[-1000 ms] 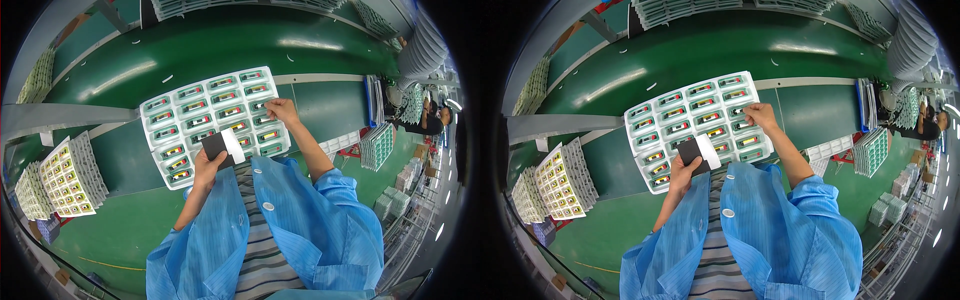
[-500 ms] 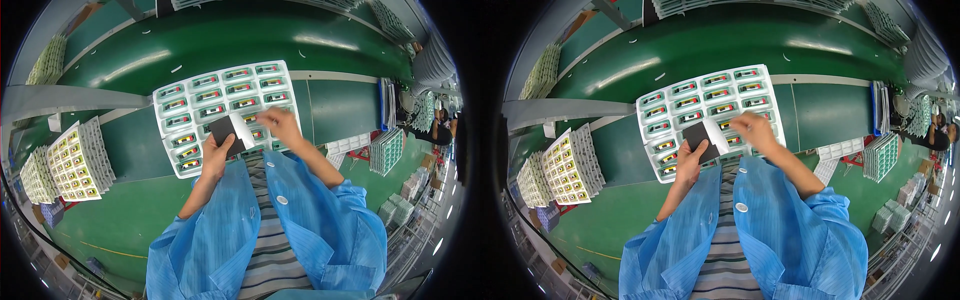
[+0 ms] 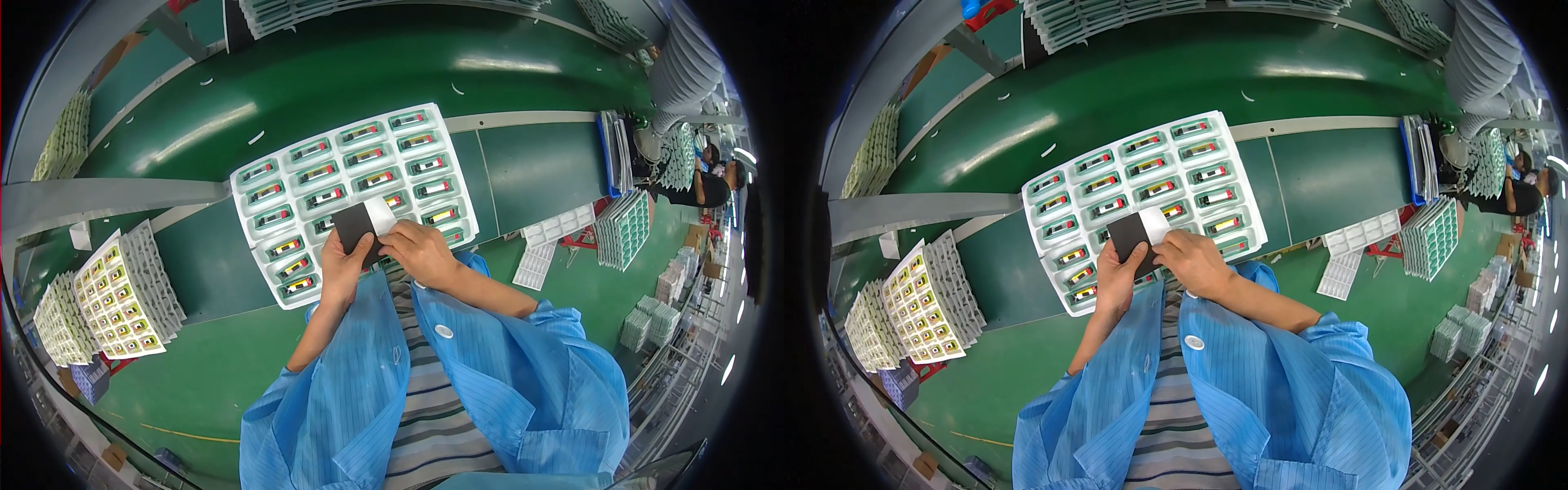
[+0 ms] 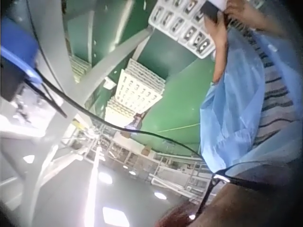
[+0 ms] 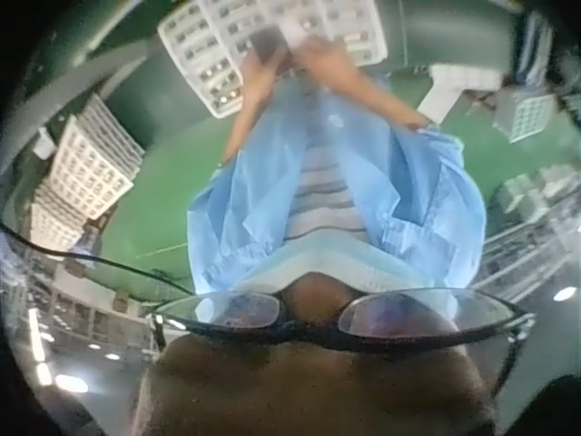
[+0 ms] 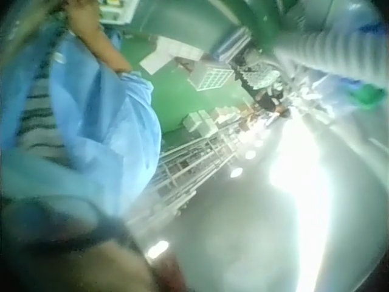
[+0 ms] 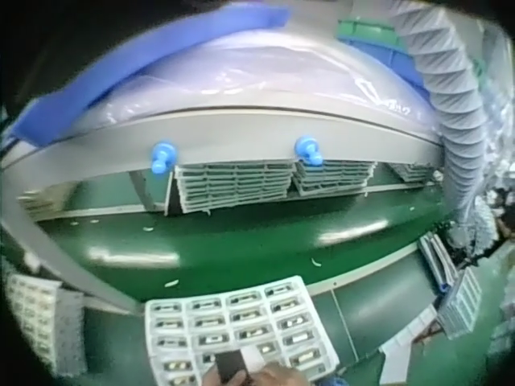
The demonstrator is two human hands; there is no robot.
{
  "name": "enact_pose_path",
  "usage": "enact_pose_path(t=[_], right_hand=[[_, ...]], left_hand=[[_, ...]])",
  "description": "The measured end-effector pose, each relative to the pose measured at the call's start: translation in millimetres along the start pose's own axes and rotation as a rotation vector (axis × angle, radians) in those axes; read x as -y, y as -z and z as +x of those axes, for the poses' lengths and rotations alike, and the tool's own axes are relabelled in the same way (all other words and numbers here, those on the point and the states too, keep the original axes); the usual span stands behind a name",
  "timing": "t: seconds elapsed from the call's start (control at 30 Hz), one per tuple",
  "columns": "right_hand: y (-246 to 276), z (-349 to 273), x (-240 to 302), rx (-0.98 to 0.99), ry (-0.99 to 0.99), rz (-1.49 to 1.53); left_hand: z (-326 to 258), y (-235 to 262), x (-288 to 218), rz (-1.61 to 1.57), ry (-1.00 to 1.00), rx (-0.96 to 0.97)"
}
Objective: The person places small cylindrical electronic components by hand into organized slots in plastic trays.
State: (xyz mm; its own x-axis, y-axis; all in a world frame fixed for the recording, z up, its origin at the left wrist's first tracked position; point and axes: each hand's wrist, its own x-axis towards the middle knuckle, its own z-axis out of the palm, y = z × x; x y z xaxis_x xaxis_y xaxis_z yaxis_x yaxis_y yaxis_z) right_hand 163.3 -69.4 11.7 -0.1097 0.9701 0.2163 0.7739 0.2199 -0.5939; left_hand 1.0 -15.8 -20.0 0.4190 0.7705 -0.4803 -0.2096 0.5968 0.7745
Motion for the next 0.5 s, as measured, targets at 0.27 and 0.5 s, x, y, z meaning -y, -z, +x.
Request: enact_pose_path(t=[0.27, 0.5], right_hand=[[4.0, -2.8, -5.5, 0.12, -0.038, 0.04], [21.8, -10.8, -75.0, -0.024, -0.788, 0.697]], left_hand=[[-0.2, 3.9, 9.6, -0.023, 0.067, 0.02], [2.0, 13.4, 9.1, -0.061, -0.04, -0.082]])
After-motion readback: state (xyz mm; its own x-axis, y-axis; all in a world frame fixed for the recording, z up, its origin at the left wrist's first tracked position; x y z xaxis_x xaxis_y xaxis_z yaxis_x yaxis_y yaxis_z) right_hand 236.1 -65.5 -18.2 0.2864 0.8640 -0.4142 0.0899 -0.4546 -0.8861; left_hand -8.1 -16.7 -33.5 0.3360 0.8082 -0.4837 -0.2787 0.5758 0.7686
